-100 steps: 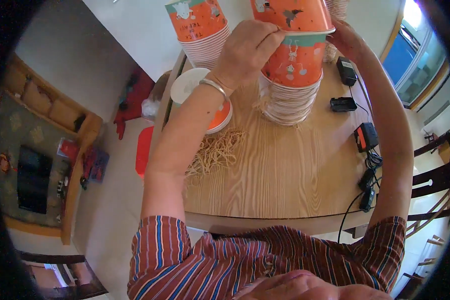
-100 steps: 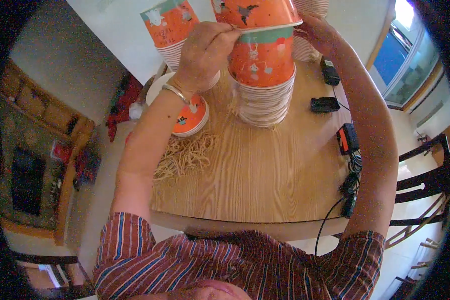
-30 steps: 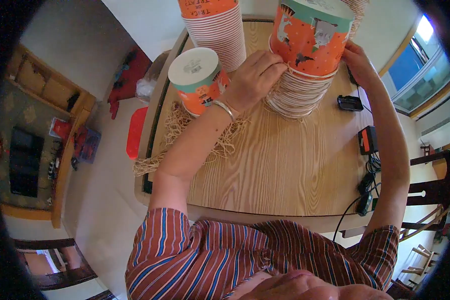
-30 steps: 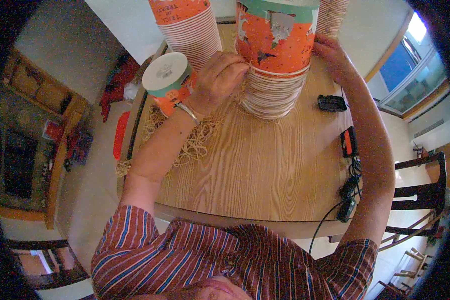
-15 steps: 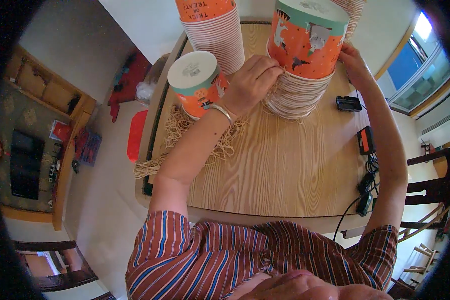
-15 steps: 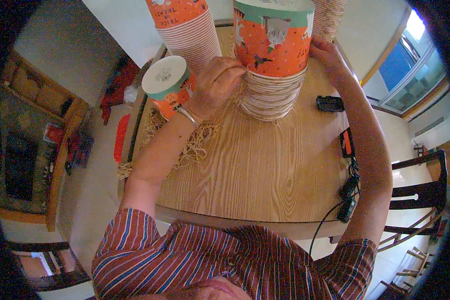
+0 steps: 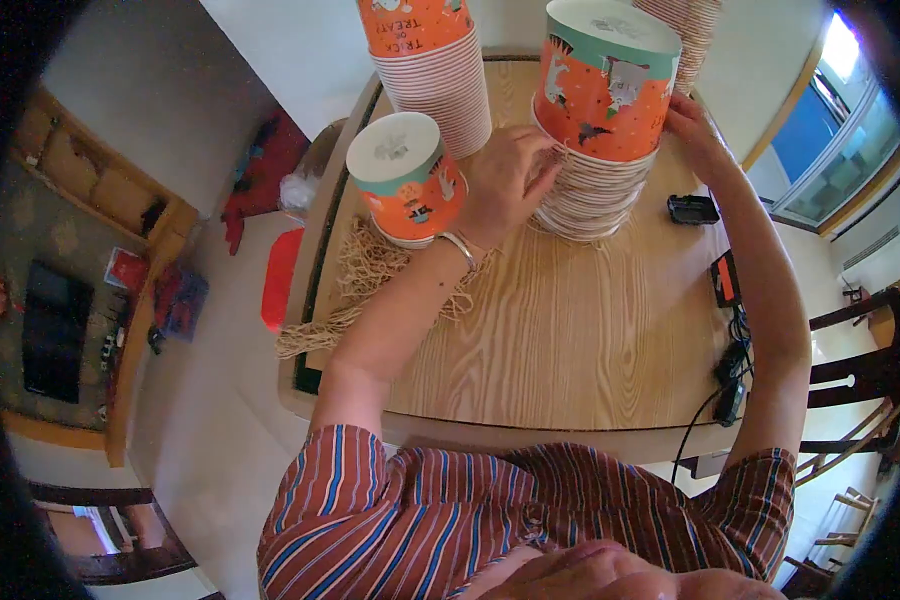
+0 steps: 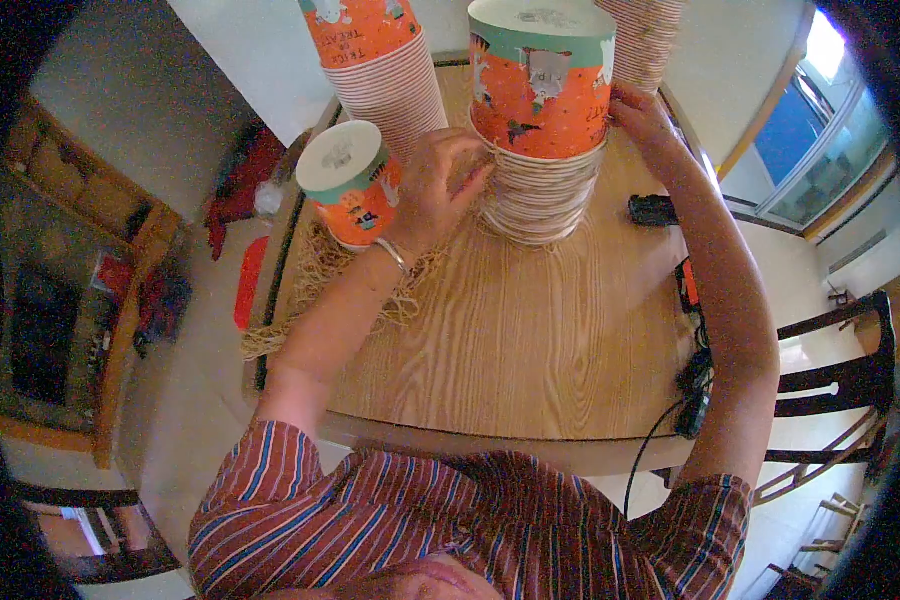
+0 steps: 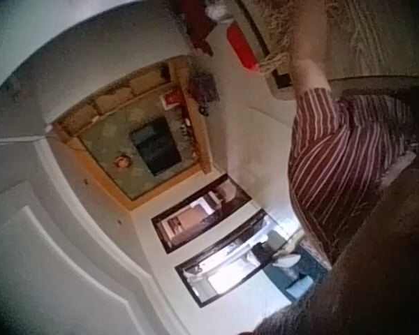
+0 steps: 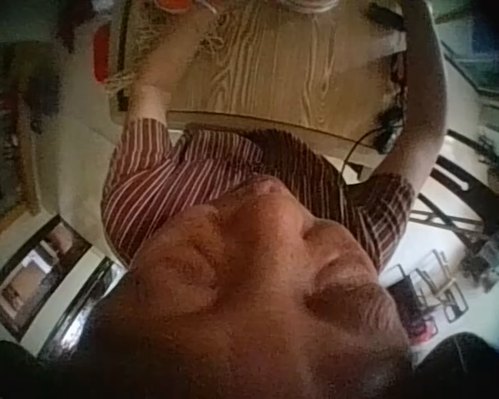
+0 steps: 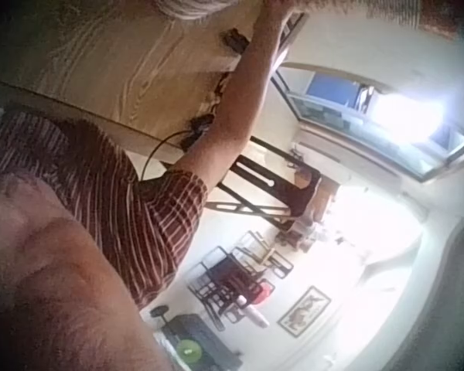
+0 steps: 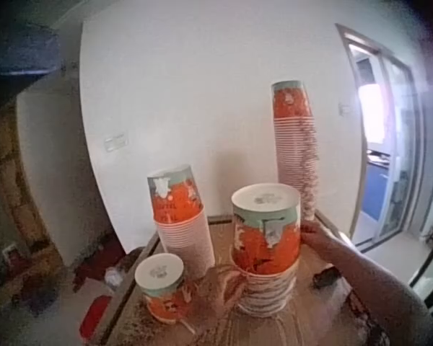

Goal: The person is threading twine through pre-drilled holes in paper bowls to assemble them.

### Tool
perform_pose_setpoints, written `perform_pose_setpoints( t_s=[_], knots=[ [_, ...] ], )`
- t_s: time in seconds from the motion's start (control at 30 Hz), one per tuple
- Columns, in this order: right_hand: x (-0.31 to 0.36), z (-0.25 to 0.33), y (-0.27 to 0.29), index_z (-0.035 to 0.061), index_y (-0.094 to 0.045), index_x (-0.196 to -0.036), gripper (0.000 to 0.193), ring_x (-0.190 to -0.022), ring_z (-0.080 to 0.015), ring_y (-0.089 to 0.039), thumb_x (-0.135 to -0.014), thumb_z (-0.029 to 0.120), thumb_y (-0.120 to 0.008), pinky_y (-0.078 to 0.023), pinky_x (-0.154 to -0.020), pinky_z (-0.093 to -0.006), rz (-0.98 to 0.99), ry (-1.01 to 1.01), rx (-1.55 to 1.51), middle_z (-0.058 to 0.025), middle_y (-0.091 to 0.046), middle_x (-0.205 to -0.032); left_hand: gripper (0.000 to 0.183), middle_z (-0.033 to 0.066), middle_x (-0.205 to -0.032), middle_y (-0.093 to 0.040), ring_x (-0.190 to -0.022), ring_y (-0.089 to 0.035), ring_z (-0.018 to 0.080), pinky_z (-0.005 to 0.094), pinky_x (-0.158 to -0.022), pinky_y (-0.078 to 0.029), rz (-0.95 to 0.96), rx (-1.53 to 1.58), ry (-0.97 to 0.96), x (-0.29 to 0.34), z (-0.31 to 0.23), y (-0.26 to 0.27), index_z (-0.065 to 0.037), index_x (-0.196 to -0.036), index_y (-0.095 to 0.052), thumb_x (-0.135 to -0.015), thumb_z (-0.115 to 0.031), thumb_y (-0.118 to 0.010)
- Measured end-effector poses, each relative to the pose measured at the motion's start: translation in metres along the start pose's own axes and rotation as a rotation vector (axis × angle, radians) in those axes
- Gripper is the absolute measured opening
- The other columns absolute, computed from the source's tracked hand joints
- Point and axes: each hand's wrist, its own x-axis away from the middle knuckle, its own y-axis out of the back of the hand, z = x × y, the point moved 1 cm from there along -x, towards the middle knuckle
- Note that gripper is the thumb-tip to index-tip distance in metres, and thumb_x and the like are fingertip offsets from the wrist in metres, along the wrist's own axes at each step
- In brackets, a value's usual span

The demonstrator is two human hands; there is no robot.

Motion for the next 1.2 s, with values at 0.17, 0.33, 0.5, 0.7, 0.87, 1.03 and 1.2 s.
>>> perform_pose_setpoints(
  t_s=[0.17, 0.33, 0.5, 0.7, 0.87, 1.03, 1.2],
  knots=[
    [-0.001, -0.008, 0.007, 0.0027, -0.057, -0.126, 0.036, -0.108, -0.0144, -0.058, -0.094, 0.019, -0.054, -0.043, -0.099, -0.0315, -0.011, -0.007, -0.037, -0.0049, -0.063, -0.120, 0.041, 0.0093, -0.101, -0.056, -0.089, -0.059, 0.0280, 0.0369, -0.072, -0.051, 0.079, -0.103, -0.140, 0.000, -0.005, -0.012, -0.011, -0.108, -0.059, -0.073, -0.002, -0.077],
    [-0.001, -0.005, 0.000, 0.0027, -0.057, -0.126, 0.035, -0.109, -0.0156, -0.059, -0.094, 0.016, -0.052, -0.044, -0.100, -0.0327, 0.022, 0.038, -0.068, -0.0061, -0.063, -0.121, 0.035, 0.0085, -0.099, -0.056, -0.086, -0.058, 0.0266, 0.0364, -0.067, -0.051, 0.076, -0.046, -0.113, 0.008, 0.002, -0.008, -0.012, -0.102, -0.062, -0.072, -0.001, -0.077],
    [-0.002, -0.009, 0.008, 0.0017, -0.057, -0.127, 0.037, -0.108, -0.0156, -0.059, -0.095, 0.017, -0.052, -0.044, -0.099, -0.0326, 0.023, 0.020, -0.081, -0.0061, -0.064, -0.119, 0.032, 0.0084, -0.097, -0.057, -0.085, -0.058, 0.0269, 0.0365, -0.068, -0.051, 0.075, -0.065, -0.133, 0.001, -0.002, -0.003, -0.011, -0.101, -0.062, -0.074, -0.001, -0.075],
    [0.002, -0.004, 0.001, 0.0007, -0.057, -0.127, 0.037, -0.108, -0.0160, -0.060, -0.094, 0.017, -0.051, -0.046, -0.097, -0.0325, -0.017, 0.018, -0.062, -0.0070, -0.064, -0.118, 0.035, 0.0057, -0.098, -0.057, -0.084, -0.059, 0.0264, 0.0366, -0.070, -0.049, 0.075, -0.094, -0.115, 0.009, -0.006, 0.007, -0.013, -0.107, -0.061, -0.075, -0.004, -0.073],
    [0.002, -0.005, 0.000, 0.0012, -0.057, -0.128, 0.037, -0.108, -0.0157, -0.060, -0.094, 0.017, -0.052, -0.046, -0.097, -0.0330, -0.038, 0.018, -0.068, -0.0070, -0.064, -0.118, 0.034, 0.0046, -0.095, -0.055, -0.082, -0.059, 0.0245, 0.0355, -0.071, -0.050, 0.128, -0.145, -0.188, 0.006, -0.010, -0.001, -0.014, -0.107, -0.063, -0.075, -0.004, -0.070],
    [0.000, -0.008, 0.001, 0.0012, -0.056, -0.128, 0.038, -0.107, -0.0156, -0.060, -0.094, 0.016, -0.051, -0.046, -0.097, -0.0329, -0.014, 0.010, -0.086, -0.0075, -0.064, -0.120, 0.029, 0.0043, -0.093, -0.053, -0.082, -0.058, 0.0232, 0.0362, -0.071, -0.050, 0.116, -0.181, -0.215, 0.000, -0.007, -0.009, -0.011, -0.101, -0.063, -0.074, -0.003, -0.068],
    [0.004, 0.000, 0.000, 0.0007, -0.056, -0.129, 0.038, -0.108, -0.0165, -0.060, -0.095, 0.015, -0.051, -0.045, -0.097, -0.0320, -0.028, -0.001, -0.030, -0.0074, -0.063, -0.121, 0.027, 0.0061, -0.094, -0.054, -0.085, -0.058, 0.0261, 0.0388, -0.072, -0.049, 0.092, -0.089, -0.187, 0.000, -0.006, -0.008, -0.006, -0.095, -0.059, -0.071, 0.002, -0.070]
  ],
)
